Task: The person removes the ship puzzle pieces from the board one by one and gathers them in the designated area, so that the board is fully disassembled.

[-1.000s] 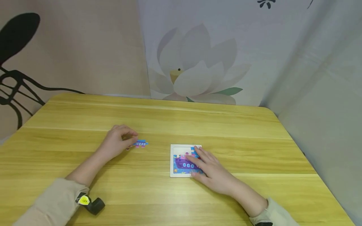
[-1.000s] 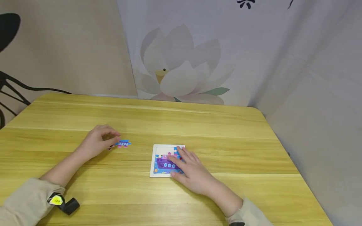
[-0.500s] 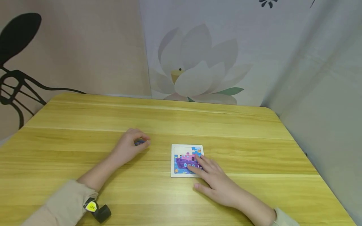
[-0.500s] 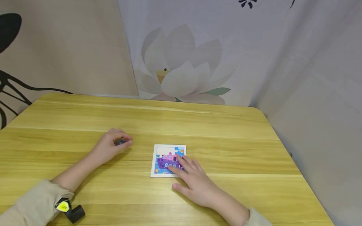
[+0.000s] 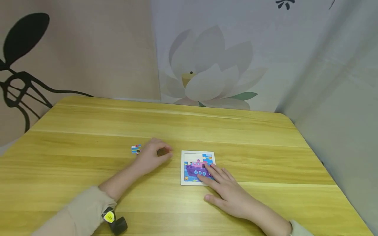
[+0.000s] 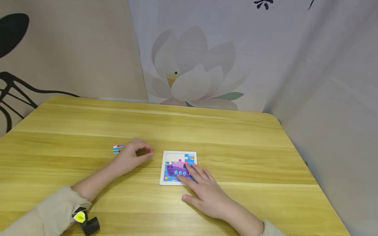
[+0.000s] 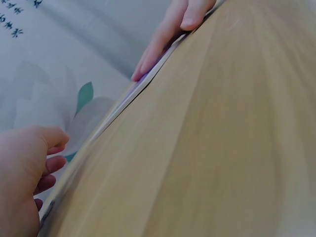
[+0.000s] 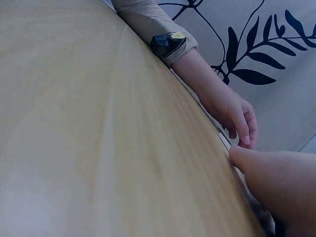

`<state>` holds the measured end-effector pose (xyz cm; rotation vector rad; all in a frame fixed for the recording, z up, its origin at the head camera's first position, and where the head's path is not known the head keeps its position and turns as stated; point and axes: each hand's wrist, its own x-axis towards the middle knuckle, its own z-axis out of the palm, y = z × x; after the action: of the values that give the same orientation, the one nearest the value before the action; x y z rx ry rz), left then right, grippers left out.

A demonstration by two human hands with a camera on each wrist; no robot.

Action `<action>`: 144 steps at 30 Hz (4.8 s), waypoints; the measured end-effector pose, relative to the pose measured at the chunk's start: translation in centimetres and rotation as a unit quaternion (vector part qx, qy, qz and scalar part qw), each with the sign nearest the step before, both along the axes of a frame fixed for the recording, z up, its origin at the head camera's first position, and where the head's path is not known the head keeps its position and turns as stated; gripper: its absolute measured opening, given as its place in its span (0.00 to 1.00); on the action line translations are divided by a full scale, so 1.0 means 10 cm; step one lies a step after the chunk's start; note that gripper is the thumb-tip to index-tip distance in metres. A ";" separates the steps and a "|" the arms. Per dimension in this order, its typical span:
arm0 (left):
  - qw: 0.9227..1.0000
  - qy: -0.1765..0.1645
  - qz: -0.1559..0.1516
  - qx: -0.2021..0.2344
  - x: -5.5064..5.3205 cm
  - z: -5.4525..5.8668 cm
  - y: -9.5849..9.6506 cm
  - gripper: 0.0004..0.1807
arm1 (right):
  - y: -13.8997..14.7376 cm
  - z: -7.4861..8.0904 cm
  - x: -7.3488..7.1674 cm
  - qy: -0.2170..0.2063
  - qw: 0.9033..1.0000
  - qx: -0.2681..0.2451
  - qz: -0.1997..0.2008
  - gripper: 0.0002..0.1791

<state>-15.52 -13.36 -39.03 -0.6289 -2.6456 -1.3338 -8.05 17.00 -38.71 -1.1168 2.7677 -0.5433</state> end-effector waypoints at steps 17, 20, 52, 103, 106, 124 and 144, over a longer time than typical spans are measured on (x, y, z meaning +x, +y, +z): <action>0.997 0.019 -0.055 -0.052 -0.08 -0.03 0.45 0.08 | 0.01 0.00 0.00 -0.006 1.000 -0.003 0.000 0.31; 0.996 0.028 -0.062 -0.062 -0.11 -0.03 0.52 0.09 | 0.01 0.00 0.00 -0.007 1.000 -0.002 0.000 0.31; 0.984 0.029 -0.131 -0.119 -0.19 -0.02 0.82 0.08 | 0.00 0.00 0.00 -0.009 1.000 -0.009 0.004 0.32; 0.984 -0.034 -0.150 -0.092 -0.23 0.02 0.87 0.02 | 0.01 -0.03 -0.01 -0.001 1.000 -0.005 0.006 0.32; 0.984 -0.033 -0.149 -0.088 -0.23 0.02 0.88 0.02 | 0.01 -0.03 -0.01 0.000 1.000 -0.004 0.006 0.32; 0.990 -0.042 -0.133 -0.008 -0.25 -0.01 0.88 0.10 | 0.01 -0.01 -0.01 -0.011 1.000 -0.009 0.005 0.32; 0.992 -0.075 -0.094 0.032 -0.22 0.01 0.92 0.05 | 0.01 -0.02 -0.01 -0.007 1.000 -0.006 0.004 0.32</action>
<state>-17.76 -4.16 -38.96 -0.8180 -2.7034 -1.5675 -8.17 17.11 -38.92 -1.1207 2.7513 -0.5656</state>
